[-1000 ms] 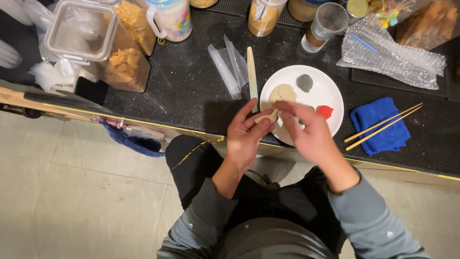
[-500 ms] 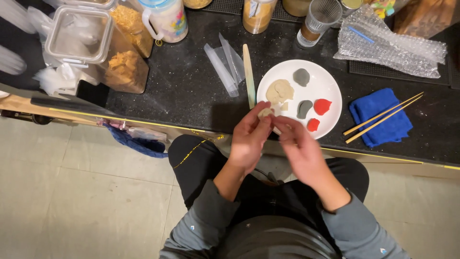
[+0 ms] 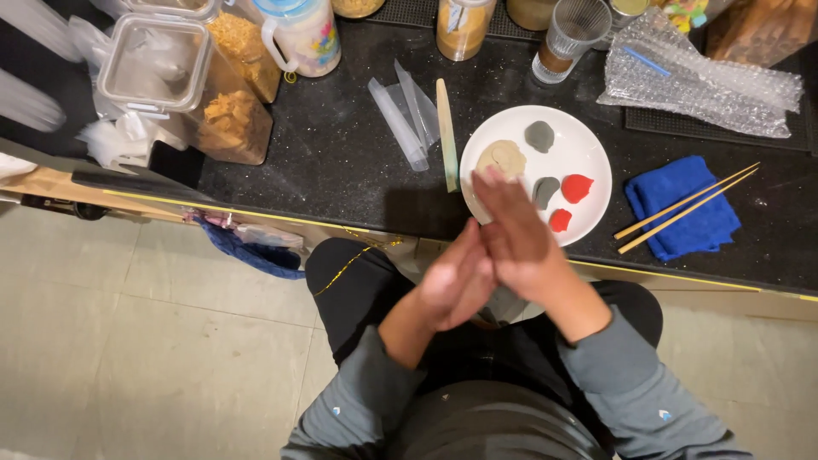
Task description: The person sits on the floor and shapes small pieces of beige, grey, and red clay by hand. They flatten the clay pieces, place them on a white plate, and then combine them into a single layered object.
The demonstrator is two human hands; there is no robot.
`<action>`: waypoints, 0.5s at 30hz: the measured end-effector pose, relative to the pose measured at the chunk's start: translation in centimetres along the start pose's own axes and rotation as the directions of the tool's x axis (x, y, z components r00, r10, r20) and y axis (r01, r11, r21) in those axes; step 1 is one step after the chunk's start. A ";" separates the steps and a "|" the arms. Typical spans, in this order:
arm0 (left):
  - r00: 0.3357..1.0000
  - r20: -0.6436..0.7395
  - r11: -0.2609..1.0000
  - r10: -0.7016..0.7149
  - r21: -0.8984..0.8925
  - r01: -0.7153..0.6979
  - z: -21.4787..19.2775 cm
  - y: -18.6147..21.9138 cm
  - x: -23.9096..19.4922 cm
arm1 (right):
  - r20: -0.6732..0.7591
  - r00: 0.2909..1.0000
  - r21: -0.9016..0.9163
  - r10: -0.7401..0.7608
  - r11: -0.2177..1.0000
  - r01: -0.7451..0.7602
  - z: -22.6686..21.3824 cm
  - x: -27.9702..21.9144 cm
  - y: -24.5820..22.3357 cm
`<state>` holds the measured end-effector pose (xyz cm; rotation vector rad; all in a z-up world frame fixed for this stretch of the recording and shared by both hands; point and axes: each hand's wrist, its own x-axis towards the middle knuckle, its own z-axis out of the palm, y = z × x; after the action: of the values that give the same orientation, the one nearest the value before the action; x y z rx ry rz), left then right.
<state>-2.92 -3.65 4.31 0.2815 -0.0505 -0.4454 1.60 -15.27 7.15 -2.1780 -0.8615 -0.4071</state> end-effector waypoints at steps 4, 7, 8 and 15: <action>0.927 -0.357 0.994 0.112 0.050 -0.101 -1.1 0.4 1.4 | 0.083 0.993 0.279 0.081 0.955 -0.101 1.9 -1.1 -4.2; 0.910 -0.398 0.991 0.116 -0.019 -0.134 0.0 1.8 1.7 | 0.150 0.972 0.682 0.182 0.693 -0.235 1.4 -0.6 -7.4; 0.896 -0.424 0.991 0.131 0.071 -0.111 -0.5 1.4 1.8 | 0.041 0.982 0.481 0.186 0.858 -0.183 1.3 -0.6 -7.5; 0.927 -0.201 0.949 0.315 0.051 -0.312 4.6 2.9 1.0 | 0.056 0.994 0.143 0.097 0.984 -0.104 0.0 3.1 -7.5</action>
<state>-1.36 -2.77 9.48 0.3302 0.1038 -0.0951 -1.30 -10.16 12.68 -2.0933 -0.7788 -0.2346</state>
